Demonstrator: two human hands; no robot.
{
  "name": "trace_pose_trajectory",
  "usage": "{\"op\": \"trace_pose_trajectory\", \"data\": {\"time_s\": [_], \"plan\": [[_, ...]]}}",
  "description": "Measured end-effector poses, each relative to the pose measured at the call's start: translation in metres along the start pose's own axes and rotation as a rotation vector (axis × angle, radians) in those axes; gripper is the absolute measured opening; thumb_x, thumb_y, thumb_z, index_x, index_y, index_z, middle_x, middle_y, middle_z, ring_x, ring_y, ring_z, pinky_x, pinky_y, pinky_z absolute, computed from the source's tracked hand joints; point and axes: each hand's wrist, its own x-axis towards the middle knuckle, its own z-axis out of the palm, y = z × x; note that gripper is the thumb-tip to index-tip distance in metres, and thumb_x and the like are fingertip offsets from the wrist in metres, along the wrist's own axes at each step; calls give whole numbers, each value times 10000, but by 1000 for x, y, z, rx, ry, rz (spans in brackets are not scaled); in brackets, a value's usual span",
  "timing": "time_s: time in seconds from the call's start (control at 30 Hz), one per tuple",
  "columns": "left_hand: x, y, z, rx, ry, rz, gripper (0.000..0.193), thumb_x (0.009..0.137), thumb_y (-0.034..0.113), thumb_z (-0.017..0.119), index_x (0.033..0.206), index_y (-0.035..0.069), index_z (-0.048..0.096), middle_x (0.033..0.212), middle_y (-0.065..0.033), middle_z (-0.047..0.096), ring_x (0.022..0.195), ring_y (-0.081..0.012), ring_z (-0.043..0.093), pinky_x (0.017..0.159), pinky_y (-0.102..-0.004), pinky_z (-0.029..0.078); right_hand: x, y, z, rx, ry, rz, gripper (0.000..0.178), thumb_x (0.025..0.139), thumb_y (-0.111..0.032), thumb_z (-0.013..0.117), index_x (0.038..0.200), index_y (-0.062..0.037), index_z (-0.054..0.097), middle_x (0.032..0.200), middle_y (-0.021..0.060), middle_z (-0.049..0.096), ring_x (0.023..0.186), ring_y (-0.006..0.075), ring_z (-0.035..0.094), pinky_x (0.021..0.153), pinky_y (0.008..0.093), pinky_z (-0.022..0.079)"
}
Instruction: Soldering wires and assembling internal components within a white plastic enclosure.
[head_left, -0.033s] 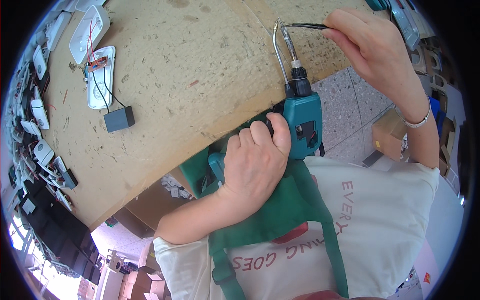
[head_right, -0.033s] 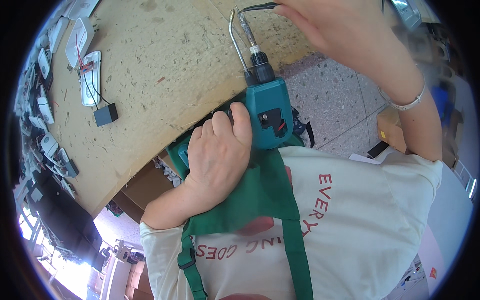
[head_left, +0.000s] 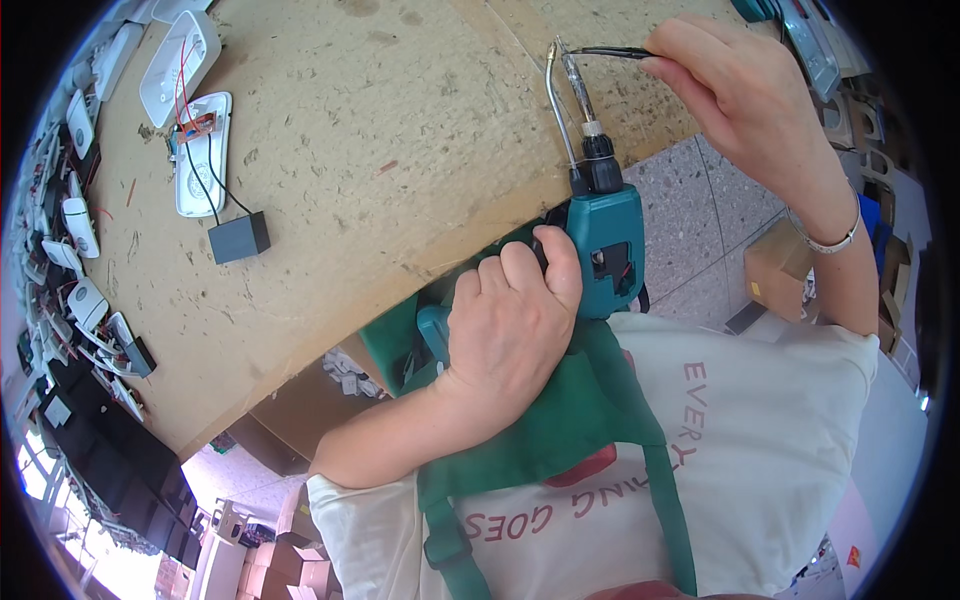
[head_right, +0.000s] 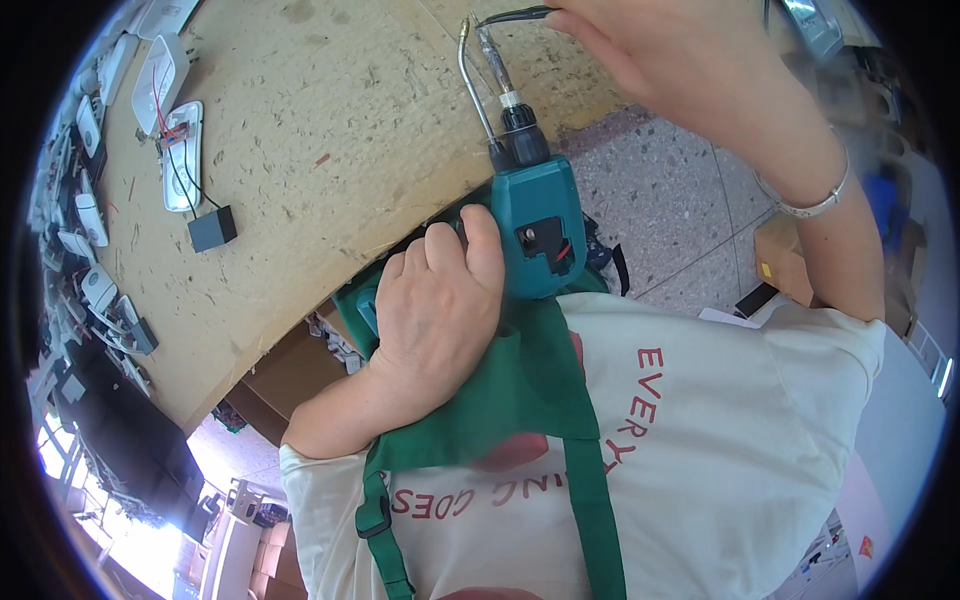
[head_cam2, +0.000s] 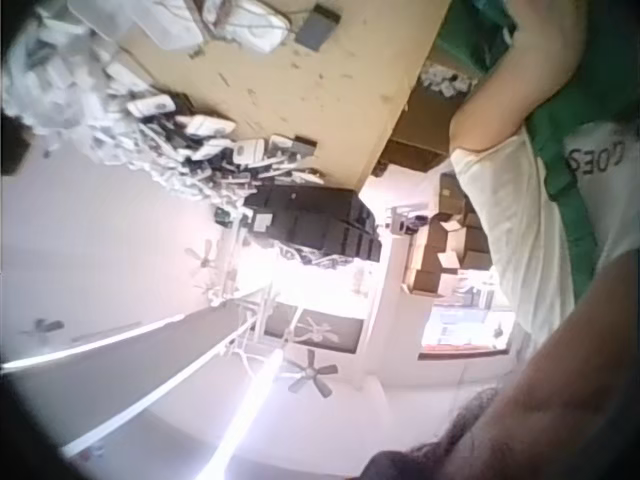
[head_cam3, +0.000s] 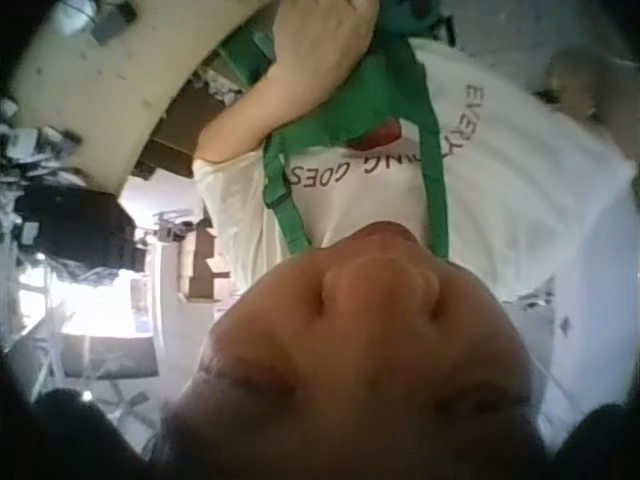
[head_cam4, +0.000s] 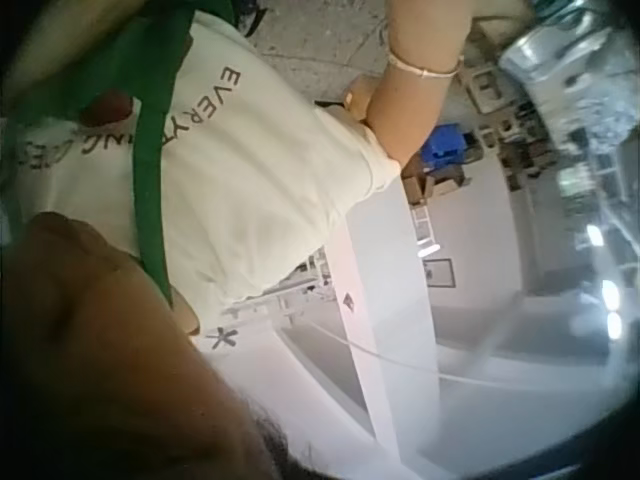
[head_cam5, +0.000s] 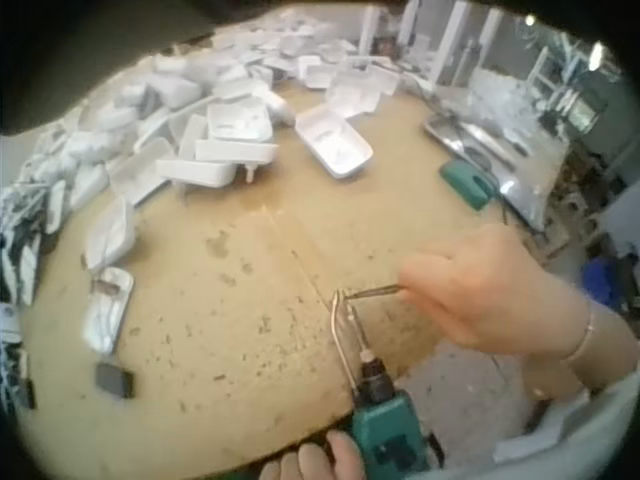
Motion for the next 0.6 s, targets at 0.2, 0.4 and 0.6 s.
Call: {"op": "trace_pose_trajectory", "data": {"time_s": [0.2,0.4,0.6], "plan": [[-1,1,0,-5,1,-3,304,740,108,555,1029,18,551,668,-16,394,560,-135,451,484,-274,323,0,4,1,-14,-160,63,97,876,-110,608,889,-30,556,734,123,534,632,272,548,557,337,415],[-2,-1,-1,-3,-15,-6,304,738,111,558,1028,18,552,666,-16,394,555,-136,452,481,-275,321,12,-10,-11,-92,-96,210,157,771,-85,615,706,-61,474,644,113,512,573,295,546,520,380,419],[-1,0,0,-2,-3,-8,308,737,109,558,1030,15,551,664,-18,394,557,-138,457,483,-275,325,-8,5,10,105,24,91,113,886,-124,600,878,-25,547,722,127,514,622,275,530,554,342,405]]}}
